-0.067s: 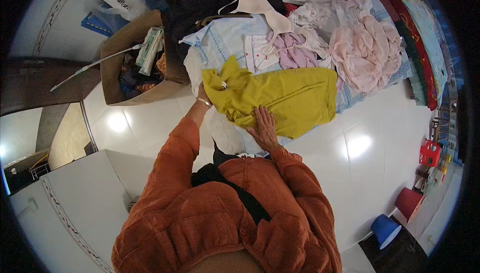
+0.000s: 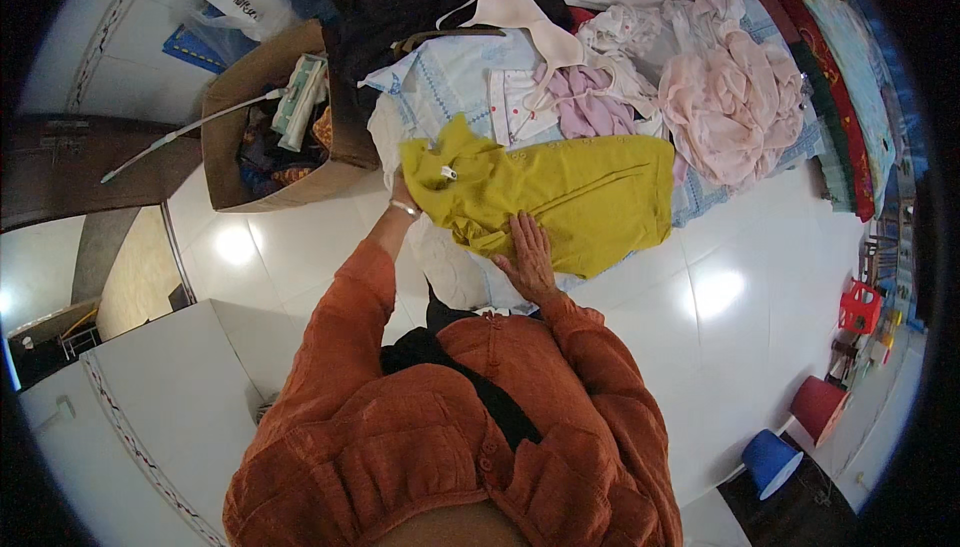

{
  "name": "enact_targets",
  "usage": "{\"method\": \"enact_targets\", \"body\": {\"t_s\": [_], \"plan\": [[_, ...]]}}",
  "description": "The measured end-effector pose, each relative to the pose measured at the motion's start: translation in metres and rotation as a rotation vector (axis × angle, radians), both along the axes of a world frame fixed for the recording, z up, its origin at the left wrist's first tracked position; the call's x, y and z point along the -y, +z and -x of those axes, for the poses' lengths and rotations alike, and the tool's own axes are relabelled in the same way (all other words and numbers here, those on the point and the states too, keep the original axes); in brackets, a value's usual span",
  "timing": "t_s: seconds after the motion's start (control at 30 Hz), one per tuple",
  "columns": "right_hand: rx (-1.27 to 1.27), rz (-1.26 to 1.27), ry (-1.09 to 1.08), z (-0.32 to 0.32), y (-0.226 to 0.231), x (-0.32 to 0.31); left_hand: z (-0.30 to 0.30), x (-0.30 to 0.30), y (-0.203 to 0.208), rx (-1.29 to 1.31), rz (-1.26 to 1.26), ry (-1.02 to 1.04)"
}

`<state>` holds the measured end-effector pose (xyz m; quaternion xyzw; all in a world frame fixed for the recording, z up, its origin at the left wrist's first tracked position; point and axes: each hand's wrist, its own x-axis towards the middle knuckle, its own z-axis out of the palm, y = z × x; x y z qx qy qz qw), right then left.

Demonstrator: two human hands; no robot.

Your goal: The person folds a yellow garment and a pink floral garment on a bed. They smooth the fabric, align the edges, and fold the items into compact rectangles. The person places the folded yellow garment into a storage bin and continues folding the pink garment.

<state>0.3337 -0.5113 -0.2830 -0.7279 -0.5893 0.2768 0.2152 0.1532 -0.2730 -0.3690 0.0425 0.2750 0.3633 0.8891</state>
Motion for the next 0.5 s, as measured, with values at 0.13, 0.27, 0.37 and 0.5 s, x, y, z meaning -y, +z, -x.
{"method": "enact_targets", "body": {"t_s": [0.13,0.27,0.37,0.5], "plan": [[-0.001,-0.033,-0.009,0.001,-0.005,0.002,0.036,0.026,0.026,-0.454,-0.370,0.199],[0.013,-0.046,0.009,0.000,-0.007,0.003,0.089,0.024,-0.025,-0.777,0.118,0.204],[0.015,-0.041,0.002,0.000,-0.002,0.004,0.073,0.033,-0.014,-0.860,0.104,0.153],[-0.004,0.000,0.010,0.000,0.003,0.001,0.064,0.037,-0.006,-0.853,-0.263,0.092]]}}
